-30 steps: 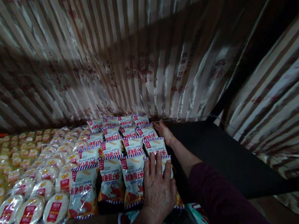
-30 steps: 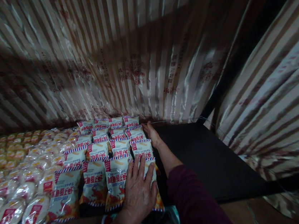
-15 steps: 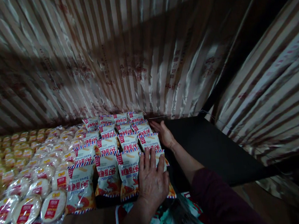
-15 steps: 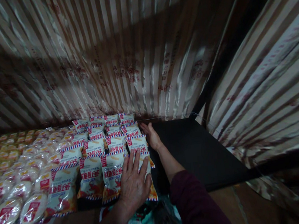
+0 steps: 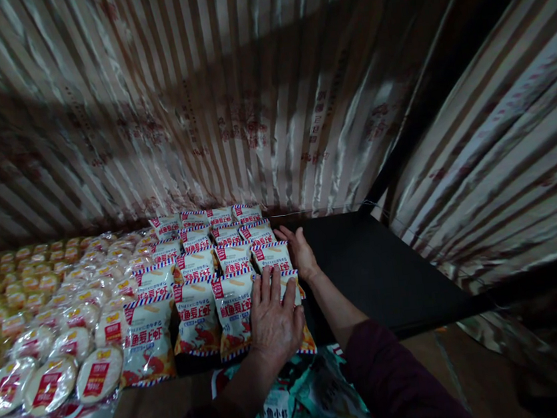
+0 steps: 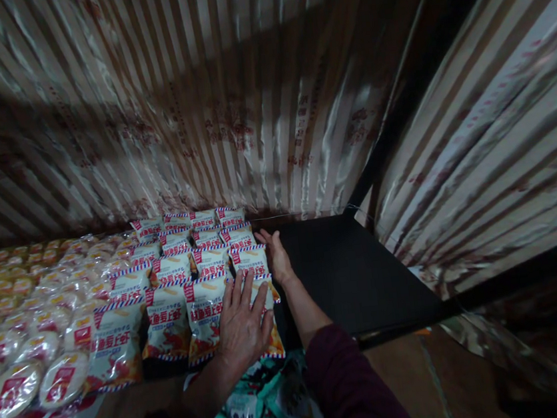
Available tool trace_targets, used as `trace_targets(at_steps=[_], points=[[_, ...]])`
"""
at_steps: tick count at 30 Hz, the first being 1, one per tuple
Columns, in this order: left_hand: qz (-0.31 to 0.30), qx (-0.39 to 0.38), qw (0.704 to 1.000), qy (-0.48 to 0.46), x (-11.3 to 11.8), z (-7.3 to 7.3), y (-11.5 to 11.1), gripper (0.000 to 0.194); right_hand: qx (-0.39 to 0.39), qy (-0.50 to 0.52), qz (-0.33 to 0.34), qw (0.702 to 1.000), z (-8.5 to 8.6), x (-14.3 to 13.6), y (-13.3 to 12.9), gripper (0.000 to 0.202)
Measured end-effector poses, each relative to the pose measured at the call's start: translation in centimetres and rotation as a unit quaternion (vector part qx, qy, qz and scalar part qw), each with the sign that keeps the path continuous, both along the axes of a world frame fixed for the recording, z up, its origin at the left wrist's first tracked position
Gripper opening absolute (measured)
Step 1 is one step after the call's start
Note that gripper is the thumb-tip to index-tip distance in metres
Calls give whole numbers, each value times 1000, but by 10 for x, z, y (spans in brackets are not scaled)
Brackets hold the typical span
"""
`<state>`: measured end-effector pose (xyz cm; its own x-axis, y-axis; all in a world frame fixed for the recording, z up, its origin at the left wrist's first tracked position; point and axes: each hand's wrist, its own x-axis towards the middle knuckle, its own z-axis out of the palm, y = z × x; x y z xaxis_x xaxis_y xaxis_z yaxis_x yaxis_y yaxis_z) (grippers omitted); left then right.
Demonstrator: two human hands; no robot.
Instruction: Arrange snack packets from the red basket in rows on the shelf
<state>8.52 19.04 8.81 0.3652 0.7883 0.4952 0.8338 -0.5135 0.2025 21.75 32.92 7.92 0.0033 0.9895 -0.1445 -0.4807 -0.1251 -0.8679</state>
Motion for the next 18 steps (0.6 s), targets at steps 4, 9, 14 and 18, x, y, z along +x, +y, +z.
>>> trace_targets(at_steps=[4, 9, 14, 18], points=[[0, -6, 1000, 1, -2, 0, 0, 50, -10, 14, -1, 1000, 2, -5, -3, 66], [-4, 2, 1000, 1, -4, -2, 1, 50, 0, 10, -22, 1000, -6, -10, -2, 60], [-3, 10, 1000, -1, -5, -5, 4, 51, 29, -2, -54, 998, -19, -10, 2, 55], [-2, 12, 1000, -1, -7, -5, 6, 52, 40, -14, -63, 997, -26, -11, 6, 56]])
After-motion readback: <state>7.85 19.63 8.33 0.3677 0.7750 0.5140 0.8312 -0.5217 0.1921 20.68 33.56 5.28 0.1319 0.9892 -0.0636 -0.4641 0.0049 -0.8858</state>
